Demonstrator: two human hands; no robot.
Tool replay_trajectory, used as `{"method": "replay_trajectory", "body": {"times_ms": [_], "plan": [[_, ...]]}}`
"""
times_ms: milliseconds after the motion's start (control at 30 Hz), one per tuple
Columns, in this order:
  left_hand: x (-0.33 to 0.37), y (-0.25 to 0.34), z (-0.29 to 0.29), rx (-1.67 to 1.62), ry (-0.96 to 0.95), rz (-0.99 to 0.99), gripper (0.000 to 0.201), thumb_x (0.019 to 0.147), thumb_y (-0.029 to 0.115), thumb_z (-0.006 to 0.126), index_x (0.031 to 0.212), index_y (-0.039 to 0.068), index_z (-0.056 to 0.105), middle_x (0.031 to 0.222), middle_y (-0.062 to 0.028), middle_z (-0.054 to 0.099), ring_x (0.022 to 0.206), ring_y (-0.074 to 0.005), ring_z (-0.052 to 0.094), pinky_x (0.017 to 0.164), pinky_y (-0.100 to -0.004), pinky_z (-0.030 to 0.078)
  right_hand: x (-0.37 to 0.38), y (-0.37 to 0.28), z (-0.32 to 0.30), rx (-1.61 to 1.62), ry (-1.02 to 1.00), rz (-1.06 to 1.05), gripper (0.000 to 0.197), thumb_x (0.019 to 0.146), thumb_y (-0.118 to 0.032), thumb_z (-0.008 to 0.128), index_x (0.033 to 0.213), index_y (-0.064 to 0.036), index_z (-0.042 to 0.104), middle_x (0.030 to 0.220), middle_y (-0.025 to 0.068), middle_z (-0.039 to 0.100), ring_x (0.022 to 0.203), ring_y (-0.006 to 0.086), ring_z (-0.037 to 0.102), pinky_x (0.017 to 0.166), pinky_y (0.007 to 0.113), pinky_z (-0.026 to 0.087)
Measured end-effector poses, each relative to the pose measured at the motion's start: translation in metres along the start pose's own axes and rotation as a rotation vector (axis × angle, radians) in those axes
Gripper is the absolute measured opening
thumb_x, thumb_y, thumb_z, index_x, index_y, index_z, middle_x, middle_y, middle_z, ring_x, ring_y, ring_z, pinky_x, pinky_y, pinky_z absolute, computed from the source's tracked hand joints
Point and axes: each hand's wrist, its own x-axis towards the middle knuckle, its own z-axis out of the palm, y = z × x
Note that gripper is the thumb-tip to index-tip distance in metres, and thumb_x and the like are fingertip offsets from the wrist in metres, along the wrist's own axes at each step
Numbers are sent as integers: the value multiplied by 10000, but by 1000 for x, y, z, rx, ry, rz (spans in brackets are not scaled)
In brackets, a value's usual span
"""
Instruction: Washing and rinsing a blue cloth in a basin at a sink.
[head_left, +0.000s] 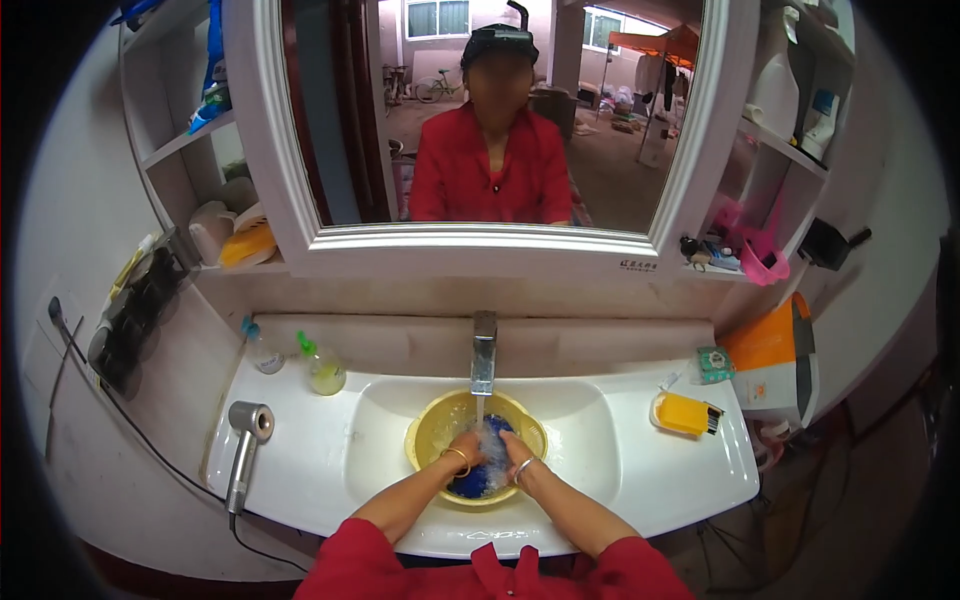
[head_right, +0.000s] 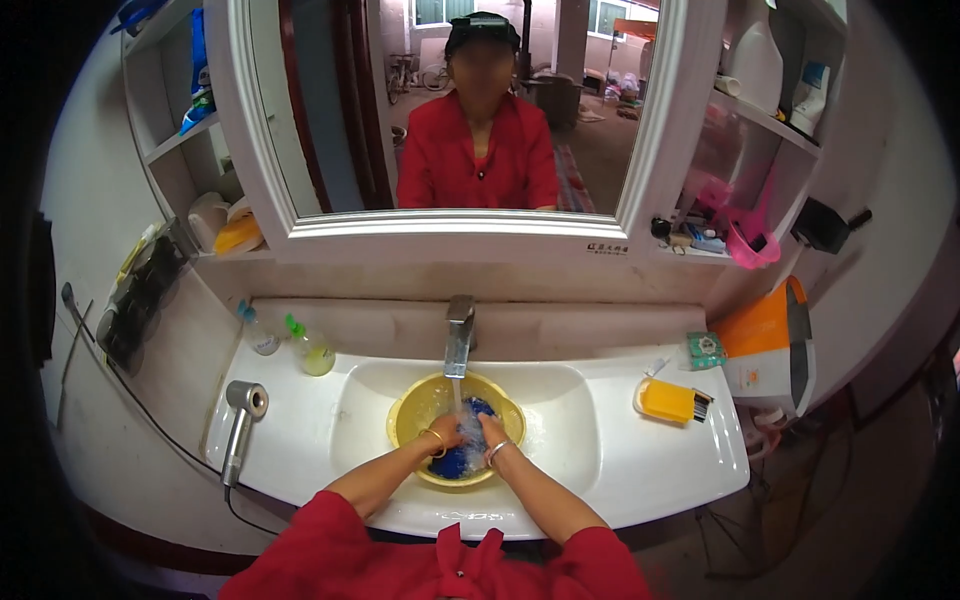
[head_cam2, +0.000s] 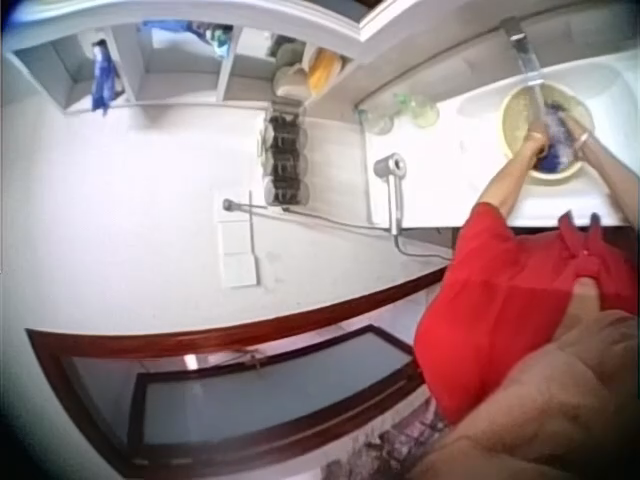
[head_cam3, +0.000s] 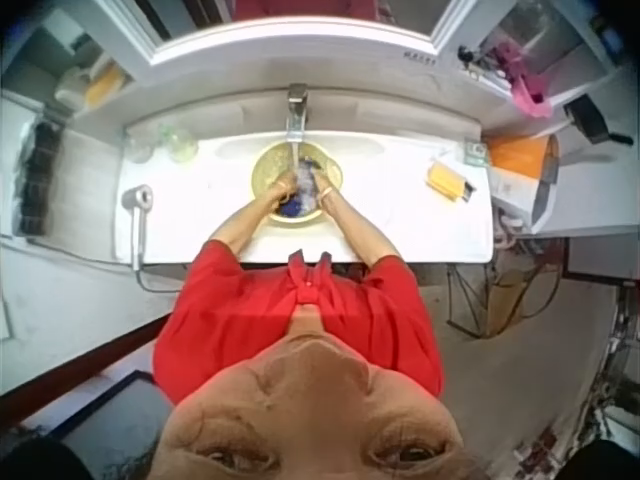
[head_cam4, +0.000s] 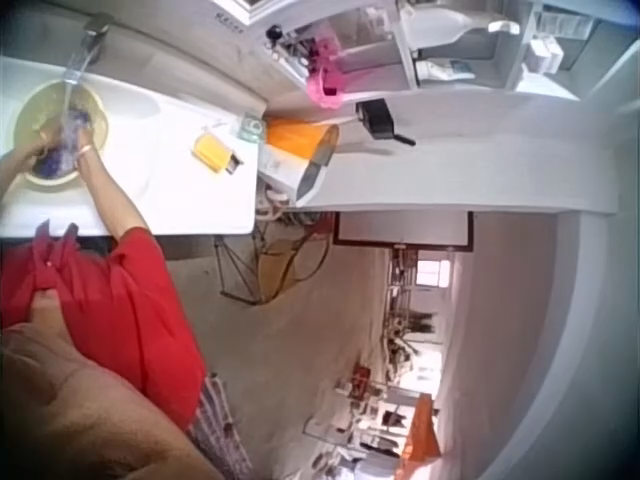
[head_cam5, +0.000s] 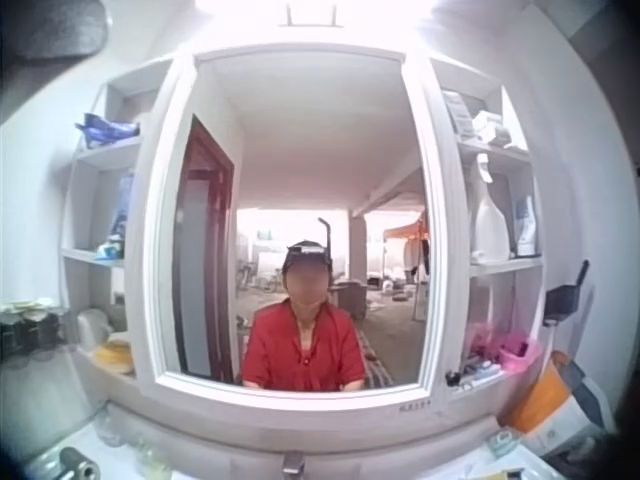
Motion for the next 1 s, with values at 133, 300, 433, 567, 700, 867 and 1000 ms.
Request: {"method": "replay_trajectory", "body": {"times_ms": [133, 300, 433, 567, 700, 867, 1000], "plan": [[-64, 80, -65, -681, 130, 346, 308, 624, 155, 656, 918, 77, 607, 896, -95, 619, 851, -228, 581, 789, -331, 458, -31, -26, -6, 317, -179, 154, 402, 874, -427, 407, 1069, -106, 551, 1001, 103, 601, 866, 247, 595, 712, 424, 510], [-106, 143, -84, -304, 440, 619, 295, 698, 183, 640, 966, 77, 574, 861, -129, 570, 805, -293, 572, 738, -357, 466, -32, -24, -3, 511, -320, 42, 392, 880, -428, 406, 1055, -113, 560, 1003, 97, 603, 867, 224, 598, 717, 402, 514], [-84, 114, -66, -191, 686, 602, 257, 742, 222, 605, 951, 102, 517, 812, -144, 526, 702, -339, 561, 589, -403, 479, -34, -15, -9, 698, -435, -64, 383, 886, -430, 405, 1041, -120, 569, 1005, 90, 605, 867, 202, 601, 722, 379, 518], [-58, 45, -52, -167, 404, 339, 305, 764, 256, 586, 1021, 126, 487, 973, -178, 506, 816, -370, 557, 678, -441, 482, -65, -45, -23, 539, -335, 18, 332, 895, -349, 451, 1003, -58, 568, 962, 78, 621, 812, 189, 628, 767, 345, 522], [-48, 13, -54, 464, 82, 236, 474, 795, 389, 551, 1232, 252, 430, 1365, -212, 237, 1163, -434, 343, 920, -524, 342, -53, -45, -54, 100, -385, -7, 387, 843, -297, 558, 1130, -46, 490, 1091, 124, 569, 948, 266, 586, 785, 440, 495], [-68, 57, -32, 548, -277, 127, 707, 756, 601, 509, 1357, 319, 266, 1441, -167, 104, 1261, -520, 103, 905, -702, 203, -50, -39, -38, -399, -35, -337, 505, 803, -268, 599, 1205, -4, 446, 1134, 162, 530, 1018, 233, 518, 803, 394, 458], [-48, 46, -35, 721, -391, 237, 679, 742, 488, 588, 1334, 260, 344, 1427, -190, 134, 1242, -522, 158, 905, -683, 233, 14, 6, -37, -673, -25, -605, 498, 814, -289, 591, 1200, -1, 464, 1136, 164, 530, 1009, 222, 524, 797, 367, 468]]}}
